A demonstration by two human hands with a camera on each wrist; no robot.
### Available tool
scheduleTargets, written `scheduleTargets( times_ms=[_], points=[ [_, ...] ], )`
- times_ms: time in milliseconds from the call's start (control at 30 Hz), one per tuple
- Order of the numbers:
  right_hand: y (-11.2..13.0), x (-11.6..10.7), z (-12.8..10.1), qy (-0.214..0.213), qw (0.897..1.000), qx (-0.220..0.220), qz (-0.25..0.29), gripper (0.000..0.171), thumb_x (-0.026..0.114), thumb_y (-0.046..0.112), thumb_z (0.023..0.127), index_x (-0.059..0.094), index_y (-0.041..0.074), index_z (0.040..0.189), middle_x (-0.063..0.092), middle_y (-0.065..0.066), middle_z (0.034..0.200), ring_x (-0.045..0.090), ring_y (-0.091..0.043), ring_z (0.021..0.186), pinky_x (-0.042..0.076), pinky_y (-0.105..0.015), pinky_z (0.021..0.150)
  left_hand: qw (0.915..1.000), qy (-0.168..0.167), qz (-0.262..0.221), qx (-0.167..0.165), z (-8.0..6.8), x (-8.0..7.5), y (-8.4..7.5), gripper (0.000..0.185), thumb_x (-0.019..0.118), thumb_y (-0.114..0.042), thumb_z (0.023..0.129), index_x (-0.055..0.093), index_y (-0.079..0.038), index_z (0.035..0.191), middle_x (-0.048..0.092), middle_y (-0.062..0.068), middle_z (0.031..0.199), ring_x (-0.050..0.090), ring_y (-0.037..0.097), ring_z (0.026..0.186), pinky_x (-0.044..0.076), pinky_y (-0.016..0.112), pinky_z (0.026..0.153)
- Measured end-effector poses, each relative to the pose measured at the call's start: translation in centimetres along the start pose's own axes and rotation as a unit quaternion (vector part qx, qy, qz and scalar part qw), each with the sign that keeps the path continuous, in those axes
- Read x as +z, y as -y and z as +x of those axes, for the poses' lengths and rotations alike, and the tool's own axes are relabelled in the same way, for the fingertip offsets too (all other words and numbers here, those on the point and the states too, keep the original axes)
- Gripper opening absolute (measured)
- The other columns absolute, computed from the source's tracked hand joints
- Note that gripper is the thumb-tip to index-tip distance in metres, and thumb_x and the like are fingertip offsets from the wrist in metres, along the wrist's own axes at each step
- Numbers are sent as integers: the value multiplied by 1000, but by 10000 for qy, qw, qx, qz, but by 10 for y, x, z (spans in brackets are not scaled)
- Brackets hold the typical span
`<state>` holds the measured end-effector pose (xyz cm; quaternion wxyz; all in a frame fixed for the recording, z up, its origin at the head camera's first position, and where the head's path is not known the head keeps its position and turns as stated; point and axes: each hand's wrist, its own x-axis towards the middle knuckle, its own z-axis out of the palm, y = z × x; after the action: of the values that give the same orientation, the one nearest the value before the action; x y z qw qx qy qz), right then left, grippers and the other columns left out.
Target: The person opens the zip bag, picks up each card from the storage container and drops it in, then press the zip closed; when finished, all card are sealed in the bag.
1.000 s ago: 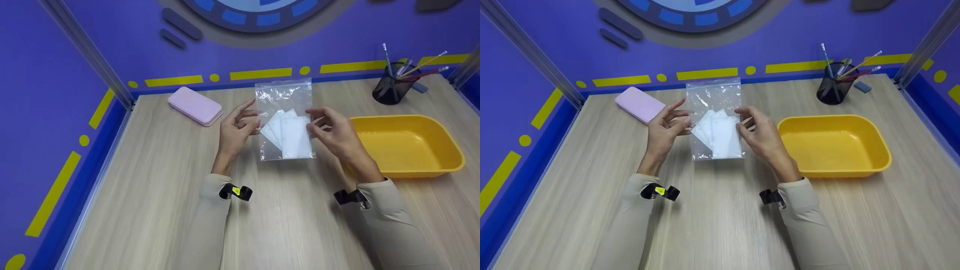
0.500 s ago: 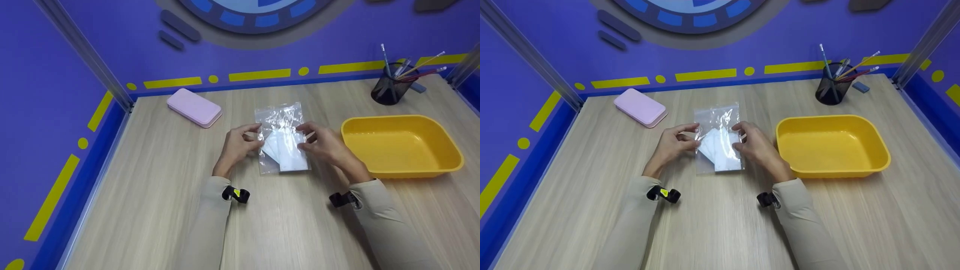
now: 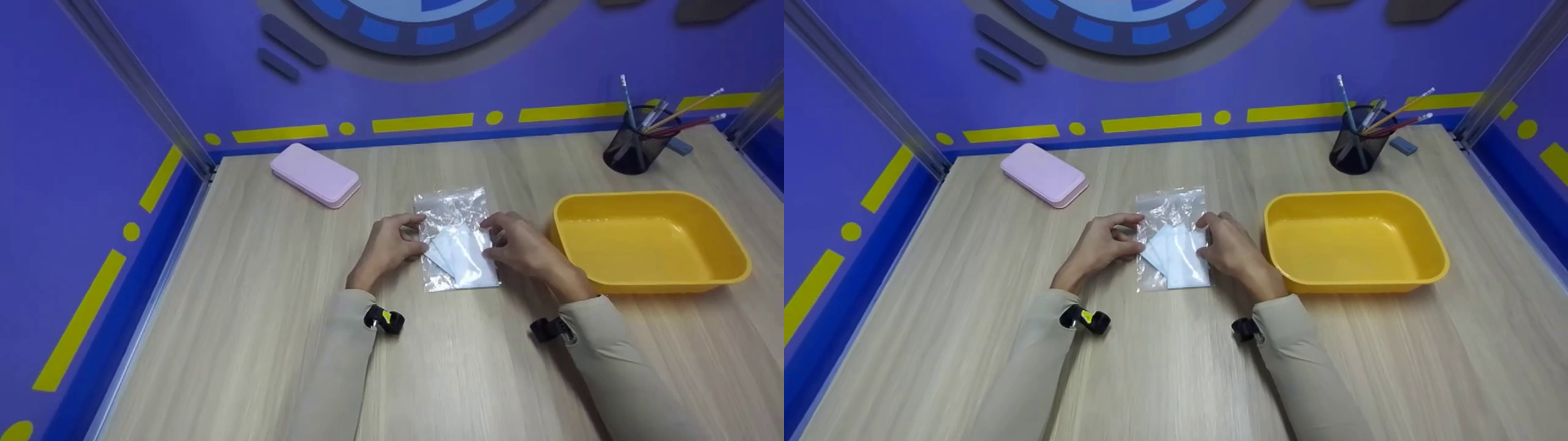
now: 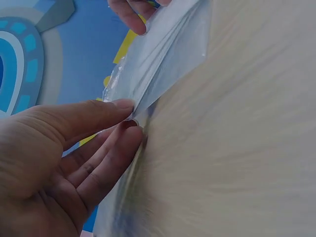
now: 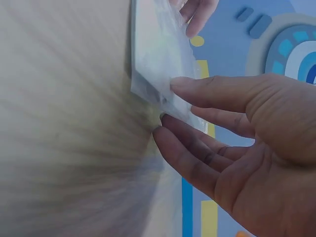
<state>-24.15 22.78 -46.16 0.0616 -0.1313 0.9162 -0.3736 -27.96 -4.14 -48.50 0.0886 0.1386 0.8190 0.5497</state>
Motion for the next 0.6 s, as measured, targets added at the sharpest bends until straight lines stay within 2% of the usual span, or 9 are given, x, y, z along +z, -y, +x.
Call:
scheduleTargets(
  times_ms=[133,233,333,400,500,600],
  points=[
    [1,3,3,28,9997,10,-246,44,76,-8,91,61,-9,133,61,-26,120,62,-39,106,57,-50,92,9990,-108,423,135,-2,0,3,54,82,8,83,69,2,135,72,17,121,69,17,83,61,28,71],
    [1,6,4,-61,9991,-99,-407,41,77,-7,90,63,-9,129,61,-24,114,61,-37,100,56,-49,89,9946,-233,956,334,-2,0,4,52,85,3,81,71,2,132,72,16,121,69,20,93,59,30,82],
    [2,10,3,-213,9978,-181,-604,39,77,-6,89,64,-10,125,60,-23,108,60,-36,95,54,-48,86,9855,-378,1592,449,-3,-2,3,52,88,-3,81,72,1,130,72,14,122,68,26,107,53,35,96],
    [4,13,3,-298,9966,-152,-749,38,77,-5,88,65,-11,123,59,-23,106,59,-36,92,53,-49,85,9787,-464,1961,395,-4,-2,1,53,89,-7,81,73,0,130,71,14,122,66,28,112,51,39,101],
    [10,15,1,-327,9952,21,-918,38,77,-1,90,64,-10,125,59,-24,110,60,-36,93,54,-49,87,9685,-600,2408,194,-6,-2,-2,58,91,-13,82,71,-4,135,68,13,124,65,29,115,51,43,101],
    [16,14,-2,-416,9950,205,-886,40,76,7,95,63,-8,130,59,-25,119,63,-38,100,56,-51,91,9629,-749,2592,40,-9,-1,-6,61,90,-17,85,68,-7,141,66,12,129,66,29,114,52,45,97]
  ],
)
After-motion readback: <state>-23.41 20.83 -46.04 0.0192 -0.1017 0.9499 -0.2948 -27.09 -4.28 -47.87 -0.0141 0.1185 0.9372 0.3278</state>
